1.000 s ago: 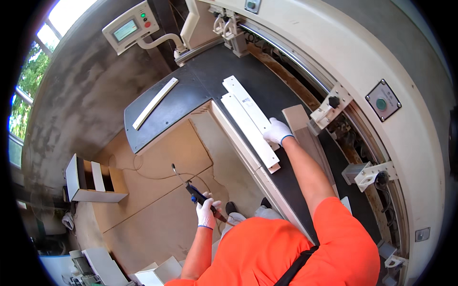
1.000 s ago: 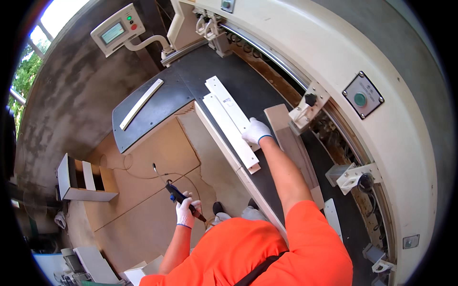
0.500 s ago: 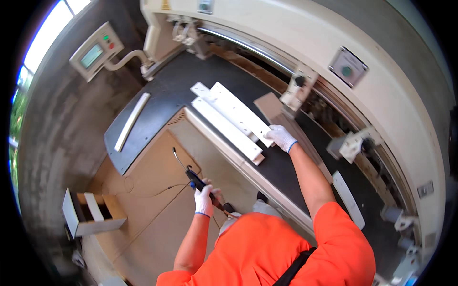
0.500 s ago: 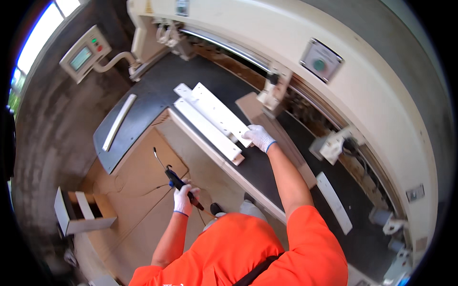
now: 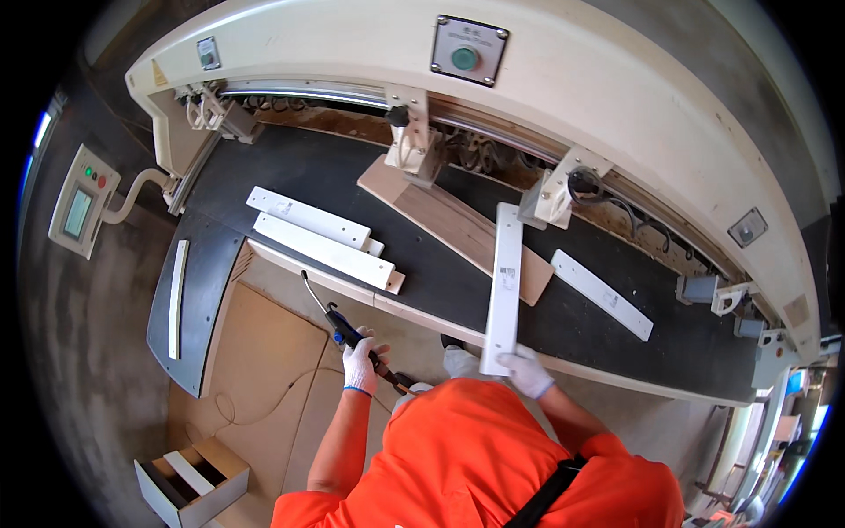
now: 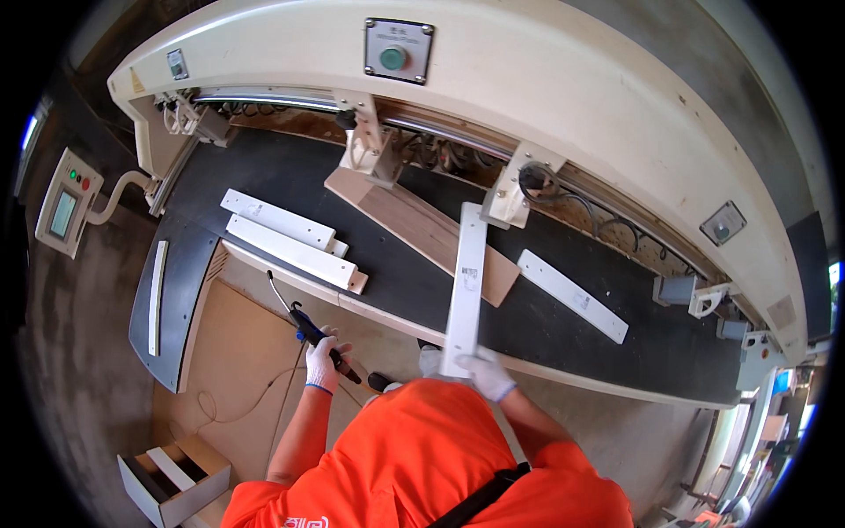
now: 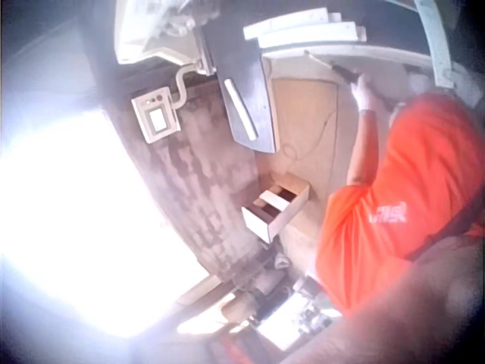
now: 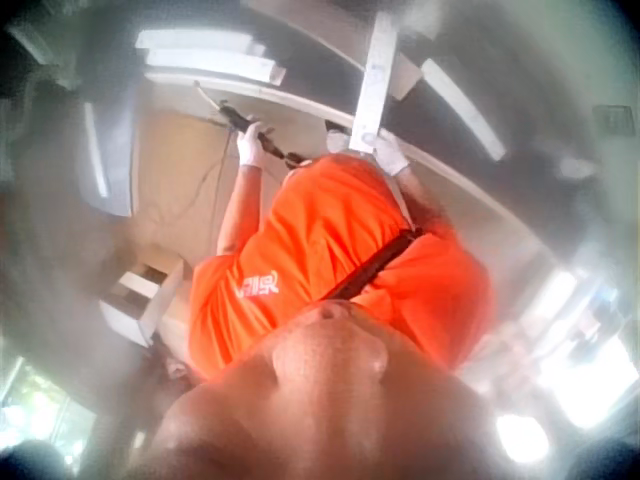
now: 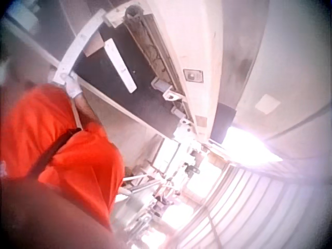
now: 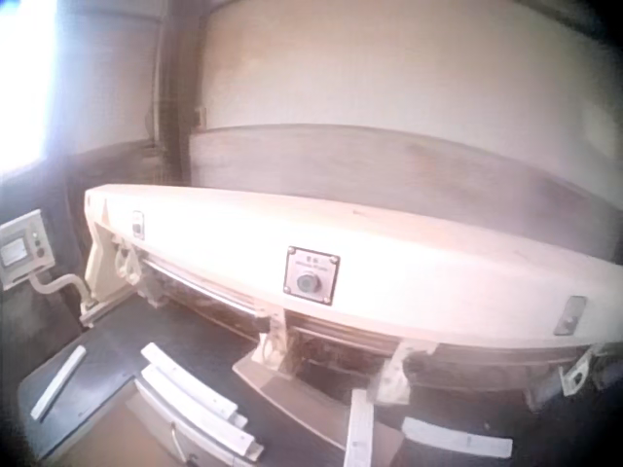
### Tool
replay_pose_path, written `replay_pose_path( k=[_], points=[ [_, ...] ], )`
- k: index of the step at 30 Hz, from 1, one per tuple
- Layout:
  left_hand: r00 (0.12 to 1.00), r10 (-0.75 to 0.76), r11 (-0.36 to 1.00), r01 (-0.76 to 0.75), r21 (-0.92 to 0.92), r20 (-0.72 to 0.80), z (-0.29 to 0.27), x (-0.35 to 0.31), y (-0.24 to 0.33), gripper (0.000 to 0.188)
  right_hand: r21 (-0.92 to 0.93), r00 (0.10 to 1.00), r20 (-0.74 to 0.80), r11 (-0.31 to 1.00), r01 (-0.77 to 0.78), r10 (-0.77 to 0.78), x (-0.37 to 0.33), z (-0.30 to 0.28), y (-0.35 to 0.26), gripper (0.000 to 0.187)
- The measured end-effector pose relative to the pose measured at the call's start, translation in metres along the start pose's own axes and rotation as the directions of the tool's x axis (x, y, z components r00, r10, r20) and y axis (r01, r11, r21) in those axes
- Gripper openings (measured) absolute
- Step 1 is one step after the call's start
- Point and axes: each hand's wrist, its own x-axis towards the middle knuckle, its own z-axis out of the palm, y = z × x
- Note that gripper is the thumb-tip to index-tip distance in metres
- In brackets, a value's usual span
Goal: The person places white boards and a wooden panel into an edge-banding machine, uses an air gun to clean the machine and panels, and moves the finished panels between a table and the machine.
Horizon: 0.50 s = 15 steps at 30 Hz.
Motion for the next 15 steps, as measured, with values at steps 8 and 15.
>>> replay_pose_path(
  k=[8,15],
  points=[
    [0.999,0.038,0.999,-0.038,0.004,-0.028,0.001,-0.014,0.012,0.043,-0.900,0.712,0.423,-0.354,0.256,-0.560,0.089,0.076,-0.119,0.080],
    [0.983,0.087,0.985,-0.109,-0.135,-0.160,-0.029,-0.019,-0.004,0.048,-0.885,0.734,0.453,-0.357,0.300,-0.506,0.124,-0.026,-0.134,0.077]
  ],
)
